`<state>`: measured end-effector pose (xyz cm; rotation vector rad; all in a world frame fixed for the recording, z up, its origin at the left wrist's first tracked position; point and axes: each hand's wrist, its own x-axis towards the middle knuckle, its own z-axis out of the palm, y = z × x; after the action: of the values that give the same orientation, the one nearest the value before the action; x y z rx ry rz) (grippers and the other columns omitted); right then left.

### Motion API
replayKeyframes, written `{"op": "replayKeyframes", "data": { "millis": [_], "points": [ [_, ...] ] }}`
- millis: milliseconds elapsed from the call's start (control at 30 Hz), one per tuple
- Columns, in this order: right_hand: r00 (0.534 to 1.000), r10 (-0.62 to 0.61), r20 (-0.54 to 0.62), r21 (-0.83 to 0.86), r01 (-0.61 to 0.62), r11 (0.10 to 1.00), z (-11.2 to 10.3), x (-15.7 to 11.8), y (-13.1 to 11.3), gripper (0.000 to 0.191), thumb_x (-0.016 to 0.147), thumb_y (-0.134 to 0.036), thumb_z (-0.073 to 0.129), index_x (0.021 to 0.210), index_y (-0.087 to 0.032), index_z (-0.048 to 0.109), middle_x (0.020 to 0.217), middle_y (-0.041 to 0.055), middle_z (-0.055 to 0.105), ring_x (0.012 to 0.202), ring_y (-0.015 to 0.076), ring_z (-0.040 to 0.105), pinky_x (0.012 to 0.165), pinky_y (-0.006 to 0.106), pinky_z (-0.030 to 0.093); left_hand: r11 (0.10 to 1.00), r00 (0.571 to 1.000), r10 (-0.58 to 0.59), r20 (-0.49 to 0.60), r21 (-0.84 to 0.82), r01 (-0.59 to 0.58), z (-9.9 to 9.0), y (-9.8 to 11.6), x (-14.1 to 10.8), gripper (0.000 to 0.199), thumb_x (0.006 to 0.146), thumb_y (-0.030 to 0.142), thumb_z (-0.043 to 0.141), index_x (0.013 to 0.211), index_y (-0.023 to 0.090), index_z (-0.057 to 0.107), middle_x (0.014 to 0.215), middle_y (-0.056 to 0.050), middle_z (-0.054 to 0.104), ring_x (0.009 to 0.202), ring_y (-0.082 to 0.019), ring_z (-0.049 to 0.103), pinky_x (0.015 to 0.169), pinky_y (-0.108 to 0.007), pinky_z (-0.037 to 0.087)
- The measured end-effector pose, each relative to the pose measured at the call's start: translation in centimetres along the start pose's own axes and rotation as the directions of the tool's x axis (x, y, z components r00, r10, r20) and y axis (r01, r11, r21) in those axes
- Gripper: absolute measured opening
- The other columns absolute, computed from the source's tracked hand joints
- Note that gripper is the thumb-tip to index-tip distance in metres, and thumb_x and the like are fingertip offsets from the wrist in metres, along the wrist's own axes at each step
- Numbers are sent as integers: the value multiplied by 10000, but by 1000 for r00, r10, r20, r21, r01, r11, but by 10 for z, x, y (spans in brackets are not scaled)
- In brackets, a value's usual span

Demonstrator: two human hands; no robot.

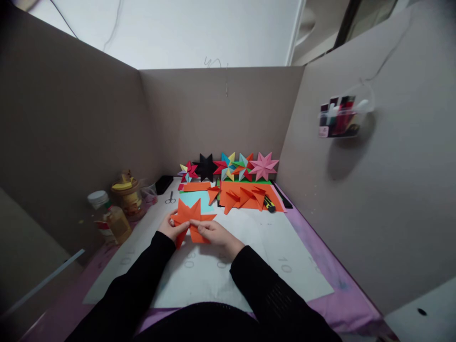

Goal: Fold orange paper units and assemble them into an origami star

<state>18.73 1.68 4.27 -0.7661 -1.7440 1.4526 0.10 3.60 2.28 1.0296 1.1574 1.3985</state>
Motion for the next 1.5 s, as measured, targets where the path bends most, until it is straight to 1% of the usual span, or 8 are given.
{"op": "replayKeyframes", "data": {
  "millis": [233, 667, 800, 933, 1067, 1233, 1367, 1500],
  "points": [
    [1000, -2, -14, 116, 3, 993, -2, 1, 3, 511, 782, -530, 563, 1173, -201, 589, 1268, 116, 543, 1183, 260, 478, 1010, 434, 318, 998, 1000, 16, -22, 54, -15, -1, 5, -1, 802, 486, 231, 842, 1163, 130, 422, 689, -52, 697, 592, -187, 665, 567, -266, 522],
    [998, 9, -54, 156, 0, 988, -7, 4, 5, 528, 752, -543, 592, 1162, -210, 594, 1231, 94, 576, 1157, 254, 500, 1015, 447, 309, 997, 998, 39, 47, 70, -42, -5, 7, 2, 748, 481, 286, 821, 1116, 144, 451, 690, -38, 696, 651, -192, 669, 592, -272, 515],
    [977, -3, -213, 139, 34, 990, -34, -2, -4, 513, 736, -545, 610, 1141, -230, 612, 1256, 68, 561, 1198, 279, 465, 1032, 454, 297, 987, 999, 32, -32, 159, -27, -14, 6, 6, 685, 483, 336, 804, 1052, 118, 491, 555, -14, 655, 552, -176, 640, 532, -253, 479],
    [900, -6, -436, 166, 87, 982, -89, -24, -13, 426, 762, -488, 610, 1119, -255, 623, 1302, 33, 522, 1263, 230, 399, 1078, 408, 255, 969, 999, 39, -33, 244, -30, -13, 7, 15, 599, 520, 357, 772, 1008, 120, 517, 561, -22, 649, 547, -170, 630, 482, -228, 432],
    [814, 45, -579, 330, 184, 926, -141, -54, -18, 440, 734, -424, 653, 1141, -268, 596, 1238, 32, 581, 1177, 221, 504, 1031, 405, 360, 901, 988, -34, 153, 432, -36, 17, 11, 52, 360, 612, 319, 703, 892, 127, 586, 615, -50, 648, 580, -183, 633, 471, -231, 422],
    [732, 64, -678, 401, 295, 867, -163, -71, -15, 454, 706, -346, 680, 1141, -248, 592, 1251, 35, 570, 1169, 235, 514, 994, 400, 423, 791, 988, 128, 87, 592, -155, 73, 14, 135, 213, 533, 50, 668, 722, 138, 623, 705, -55, 624, 663, -188, 601, 627, -292, 452],
    [748, 89, -658, 428, 275, 861, -152, -68, -14, 422, 721, -335, 673, 1129, -253, 604, 1264, 37, 557, 1205, 246, 478, 1036, 423, 367, 726, 956, 275, 99, 631, -274, 106, 5, 180, 292, 471, -21, 661, 712, 143, 643, 827, -72, 611, 810, -216, 585, 781, -317, 415],
    [792, 91, -604, 445, 240, 863, -141, -66, -16, 413, 726, -340, 676, 1120, -229, 617, 1248, 59, 569, 1206, 260, 472, 1060, 446, 314, 679, 922, 354, 154, 636, -367, 120, 0, 189, 151, 488, 16, 669, 530, 150, 615, 739, -69, 604, 861, -254, 574, 823, -337, 397]
  ]
}}
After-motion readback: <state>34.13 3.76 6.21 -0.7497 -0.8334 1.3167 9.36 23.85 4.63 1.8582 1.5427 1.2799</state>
